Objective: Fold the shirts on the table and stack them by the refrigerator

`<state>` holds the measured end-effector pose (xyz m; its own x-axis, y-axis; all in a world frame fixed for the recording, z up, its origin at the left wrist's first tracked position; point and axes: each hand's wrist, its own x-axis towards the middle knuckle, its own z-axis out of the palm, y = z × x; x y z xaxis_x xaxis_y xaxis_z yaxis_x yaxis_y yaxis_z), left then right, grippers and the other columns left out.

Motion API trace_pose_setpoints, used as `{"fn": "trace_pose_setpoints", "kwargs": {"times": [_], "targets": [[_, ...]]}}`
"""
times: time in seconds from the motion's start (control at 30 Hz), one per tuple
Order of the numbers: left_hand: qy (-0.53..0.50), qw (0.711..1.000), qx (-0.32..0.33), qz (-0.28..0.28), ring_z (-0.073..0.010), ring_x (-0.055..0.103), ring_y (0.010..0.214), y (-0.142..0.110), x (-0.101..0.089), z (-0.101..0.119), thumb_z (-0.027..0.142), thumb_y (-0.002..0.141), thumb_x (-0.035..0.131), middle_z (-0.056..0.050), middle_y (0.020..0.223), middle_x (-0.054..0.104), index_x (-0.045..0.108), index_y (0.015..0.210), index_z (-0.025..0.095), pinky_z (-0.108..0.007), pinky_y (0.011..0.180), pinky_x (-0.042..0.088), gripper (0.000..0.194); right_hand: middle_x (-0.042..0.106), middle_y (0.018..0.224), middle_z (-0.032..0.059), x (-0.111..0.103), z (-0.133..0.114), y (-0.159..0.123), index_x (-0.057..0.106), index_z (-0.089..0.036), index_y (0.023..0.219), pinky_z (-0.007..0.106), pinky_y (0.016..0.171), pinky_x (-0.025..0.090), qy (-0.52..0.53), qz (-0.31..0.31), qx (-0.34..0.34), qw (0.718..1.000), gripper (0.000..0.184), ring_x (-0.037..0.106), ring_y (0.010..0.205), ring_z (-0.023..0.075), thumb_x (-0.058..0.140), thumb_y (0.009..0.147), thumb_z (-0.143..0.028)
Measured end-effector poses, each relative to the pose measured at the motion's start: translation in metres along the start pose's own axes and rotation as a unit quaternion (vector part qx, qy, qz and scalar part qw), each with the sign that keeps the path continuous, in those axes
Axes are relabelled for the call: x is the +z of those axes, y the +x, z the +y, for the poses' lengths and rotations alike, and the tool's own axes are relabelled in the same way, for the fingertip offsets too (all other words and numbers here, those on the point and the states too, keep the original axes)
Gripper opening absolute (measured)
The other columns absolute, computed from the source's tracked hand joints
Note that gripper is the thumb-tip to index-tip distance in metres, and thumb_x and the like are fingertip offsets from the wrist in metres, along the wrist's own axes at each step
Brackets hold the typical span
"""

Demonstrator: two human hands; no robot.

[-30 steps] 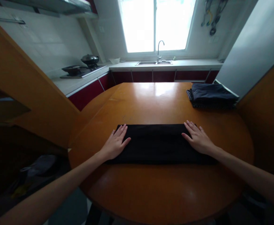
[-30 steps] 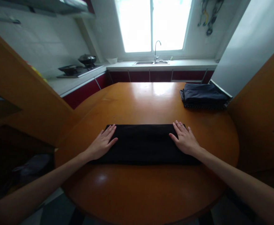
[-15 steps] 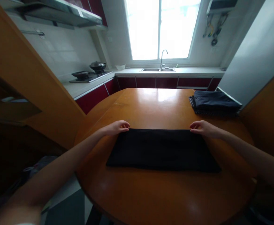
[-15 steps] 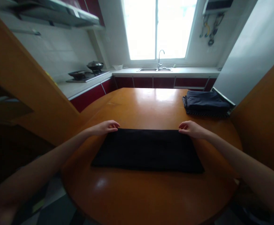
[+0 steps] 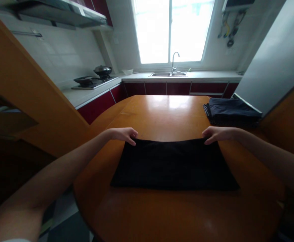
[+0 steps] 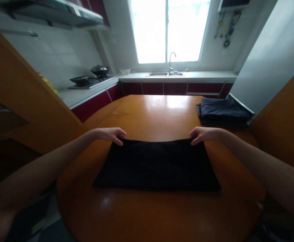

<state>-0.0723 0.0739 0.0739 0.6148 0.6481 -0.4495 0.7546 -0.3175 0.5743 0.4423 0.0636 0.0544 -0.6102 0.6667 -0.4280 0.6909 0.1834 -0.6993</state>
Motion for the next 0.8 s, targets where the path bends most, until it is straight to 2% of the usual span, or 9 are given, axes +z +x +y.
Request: {"fn": "trace_pose_setpoints", "kwargs": {"times": [0.1,0.2,0.3,0.4,0.5,0.57,0.6,0.7,0.8], "targets": [[0.004,0.996,-0.001,0.085,-0.0109,0.042,0.060,-0.011,-0.021,0.008,0.052,0.068,0.080,0.006,0.064,0.048,0.054,0.073,0.018,-0.024,0.055,0.031,0.043,0.055,0.065,-0.0038,-0.026,-0.017,-0.001,0.062,-0.017,0.069,0.026,0.060,0.033,-0.036,0.065,-0.019,0.997,0.047,0.046,0.062,0.0122,0.079,0.064,-0.060],[0.045,0.979,0.030,0.196,-0.0111,0.047,0.066,-0.027,-0.052,0.023,0.052,0.074,0.076,0.004,0.069,0.054,0.058,0.081,0.016,-0.023,0.060,0.037,0.041,0.056,0.064,-0.0032,-0.061,-0.045,-0.009,0.064,-0.018,0.070,0.027,0.060,0.035,-0.104,0.169,-0.057,0.978,0.046,0.047,0.062,0.0132,0.078,0.064,-0.061],[0.127,0.927,0.065,0.347,-0.0101,0.049,0.073,-0.043,-0.074,0.038,0.047,0.085,0.066,0.004,0.078,0.057,0.058,0.087,0.013,-0.023,0.070,0.040,0.035,0.060,0.067,-0.0008,-0.089,-0.071,-0.019,0.064,-0.018,0.072,0.029,0.065,0.039,-0.169,0.297,-0.116,0.933,0.041,0.052,0.066,0.0159,0.077,0.067,-0.058],[0.200,0.862,0.065,0.460,-0.0097,0.050,0.078,-0.049,-0.074,0.042,0.035,0.090,0.060,0.003,0.087,0.059,0.058,0.092,0.013,-0.024,0.075,0.041,0.021,0.063,0.076,0.0023,-0.094,-0.080,-0.022,0.063,-0.020,0.076,0.032,0.071,0.043,-0.220,0.405,-0.172,0.871,0.027,0.055,0.073,0.0188,0.072,0.075,-0.046],[0.252,0.838,0.086,0.477,-0.0135,0.054,0.085,-0.044,-0.042,0.033,0.021,0.087,0.056,0.001,0.094,0.059,0.057,0.090,0.017,-0.026,0.078,0.043,0.005,0.062,0.084,0.0049,-0.070,-0.066,-0.016,0.060,-0.022,0.077,0.033,0.074,0.043,-0.283,0.439,-0.201,0.829,0.009,0.057,0.080,0.0216,0.064,0.078,-0.029],[0.288,0.837,0.112,0.452,-0.0171,0.055,0.091,-0.038,-0.006,0.023,0.015,0.084,0.055,-0.002,0.098,0.058,0.056,0.086,0.019,-0.028,0.082,0.044,0.005,0.062,0.087,0.0063,-0.038,-0.050,-0.011,0.059,-0.022,0.079,0.034,0.078,0.043,-0.334,0.421,-0.205,0.818,0.002,0.057,0.085,0.0233,0.059,0.078,-0.020],[0.301,0.842,0.121,0.432,-0.0187,0.056,0.093,-0.037,0.014,0.018,0.014,0.083,0.055,-0.004,0.099,0.059,0.055,0.086,0.020,-0.030,0.085,0.045,0.006,0.062,0.088,0.0069,-0.019,-0.041,-0.011,0.059,-0.022,0.080,0.035,0.080,0.043,-0.360,0.402,-0.203,0.817,0.005,0.057,0.087,0.0239,0.058,0.078,-0.017],[0.322,0.875,0.118,0.341,-0.0212,0.056,0.095,-0.046,0.071,0.006,0.008,0.081,0.054,-0.006,0.099,0.061,0.056,0.086,0.021,-0.033,0.088,0.045,0.013,0.063,0.093,0.0067,0.043,-0.020,-0.020,0.060,-0.022,0.083,0.037,0.086,0.041,-0.415,0.300,-0.195,0.836,0.015,0.057,0.091,0.0243,0.059,0.073,-0.010],[0.311,0.909,0.086,0.263,-0.0218,0.058,0.097,-0.076,0.103,0.007,0.008,0.081,0.057,-0.004,0.103,0.062,0.059,0.092,0.022,-0.035,0.090,0.045,0.018,0.064,0.093,0.0046,0.089,-0.016,-0.045,0.059,-0.023,0.084,0.040,0.092,0.040,-0.396,0.229,-0.188,0.869,0.020,0.057,0.094,0.0238,0.061,0.070,-0.008]]}}
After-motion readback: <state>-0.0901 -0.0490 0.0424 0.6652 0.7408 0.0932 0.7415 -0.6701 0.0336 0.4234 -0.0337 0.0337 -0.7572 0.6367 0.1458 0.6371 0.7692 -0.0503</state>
